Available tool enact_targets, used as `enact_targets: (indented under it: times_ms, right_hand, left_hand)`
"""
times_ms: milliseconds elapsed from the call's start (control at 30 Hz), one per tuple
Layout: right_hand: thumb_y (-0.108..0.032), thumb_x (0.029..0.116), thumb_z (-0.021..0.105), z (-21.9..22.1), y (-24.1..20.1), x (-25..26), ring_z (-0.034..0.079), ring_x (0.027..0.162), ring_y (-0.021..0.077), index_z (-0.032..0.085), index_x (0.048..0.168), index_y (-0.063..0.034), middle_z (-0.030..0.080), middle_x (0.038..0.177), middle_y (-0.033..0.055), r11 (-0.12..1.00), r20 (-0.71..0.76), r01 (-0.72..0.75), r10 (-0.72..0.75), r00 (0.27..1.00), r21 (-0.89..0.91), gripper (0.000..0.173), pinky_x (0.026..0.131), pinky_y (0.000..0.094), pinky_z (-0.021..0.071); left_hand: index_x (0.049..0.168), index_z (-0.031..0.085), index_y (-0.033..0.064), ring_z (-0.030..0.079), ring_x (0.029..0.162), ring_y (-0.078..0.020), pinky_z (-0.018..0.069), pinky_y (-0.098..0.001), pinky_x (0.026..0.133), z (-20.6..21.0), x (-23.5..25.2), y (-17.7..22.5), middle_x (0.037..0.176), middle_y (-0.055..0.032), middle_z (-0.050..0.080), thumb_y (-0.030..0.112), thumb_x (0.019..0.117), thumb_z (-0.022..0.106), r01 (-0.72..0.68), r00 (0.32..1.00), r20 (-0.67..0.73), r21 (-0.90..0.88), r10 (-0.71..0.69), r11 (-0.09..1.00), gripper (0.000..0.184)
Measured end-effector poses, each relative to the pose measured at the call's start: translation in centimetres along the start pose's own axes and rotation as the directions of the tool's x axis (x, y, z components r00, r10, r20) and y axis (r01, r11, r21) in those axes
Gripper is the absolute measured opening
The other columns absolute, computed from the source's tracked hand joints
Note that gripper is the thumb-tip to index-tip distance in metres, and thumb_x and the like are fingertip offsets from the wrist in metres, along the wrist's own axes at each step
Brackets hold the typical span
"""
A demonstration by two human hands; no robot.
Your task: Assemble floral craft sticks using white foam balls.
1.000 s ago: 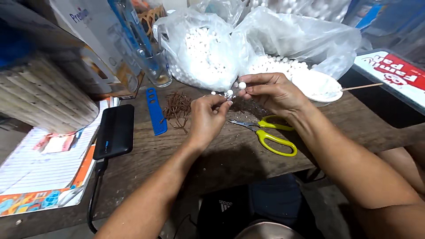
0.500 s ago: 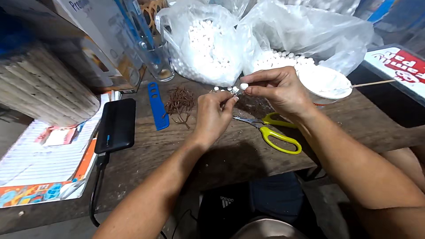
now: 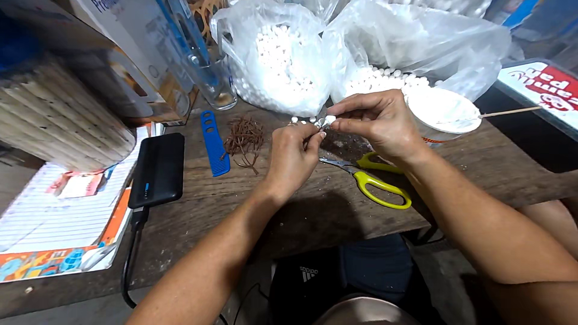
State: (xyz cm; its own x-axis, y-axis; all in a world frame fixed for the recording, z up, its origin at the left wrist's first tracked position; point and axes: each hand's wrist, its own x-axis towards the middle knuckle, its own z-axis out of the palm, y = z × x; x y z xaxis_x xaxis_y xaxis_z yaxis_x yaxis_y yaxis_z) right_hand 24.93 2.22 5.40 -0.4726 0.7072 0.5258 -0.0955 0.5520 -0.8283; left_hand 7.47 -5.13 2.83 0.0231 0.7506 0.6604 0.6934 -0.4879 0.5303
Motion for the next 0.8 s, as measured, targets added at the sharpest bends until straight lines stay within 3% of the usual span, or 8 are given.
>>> enact_targets:
  times_ms: [233,467,800]
  right_hand:
    - [0.007,0.0832,0.072,0.07,0.02,-0.06,0.068,0.081,0.0006,0.074,0.099,0.0035,0.072,0.097,0.0043,0.989,0.032,0.088,-0.085,0.996,-0.115,0.016,0.075,0.0159,0.0590]
    - [0.007,0.0824,0.073,-0.08,0.08,-0.06,0.068,0.082,0.0000,0.074,0.098,0.0034,0.072,0.095,0.0038,0.991,0.029,0.081,-0.079,0.997,-0.106,0.016,0.076,0.0150,0.0588]
    - [0.012,0.0846,0.067,-0.77,0.21,0.23,0.072,0.079,0.0046,0.075,0.102,0.0006,0.076,0.090,-0.0004,0.989,0.024,-0.126,0.125,0.992,0.071,0.022,0.079,0.0225,0.0619]
  left_hand:
    - [0.088,0.075,-0.0013,0.062,0.066,-0.0129,0.0503,-0.0273,0.064,-0.28,0.04,0.14,0.076,-0.0105,0.068,0.005,0.0972,0.065,0.005,0.998,0.062,0.032,-0.007,0.999,0.015]
    - [0.088,0.073,-0.0008,0.061,0.070,-0.0098,0.0477,-0.0229,0.067,-0.37,0.20,0.21,0.076,-0.0085,0.066,0.006,0.1005,0.059,-0.043,0.996,0.080,-0.001,0.043,0.999,0.020]
    - [0.086,0.072,0.0002,0.056,0.064,-0.0062,0.0447,-0.0196,0.062,-0.44,0.22,0.24,0.072,-0.0062,0.063,0.006,0.1011,0.059,-0.013,0.999,0.046,0.008,0.013,1.000,0.021]
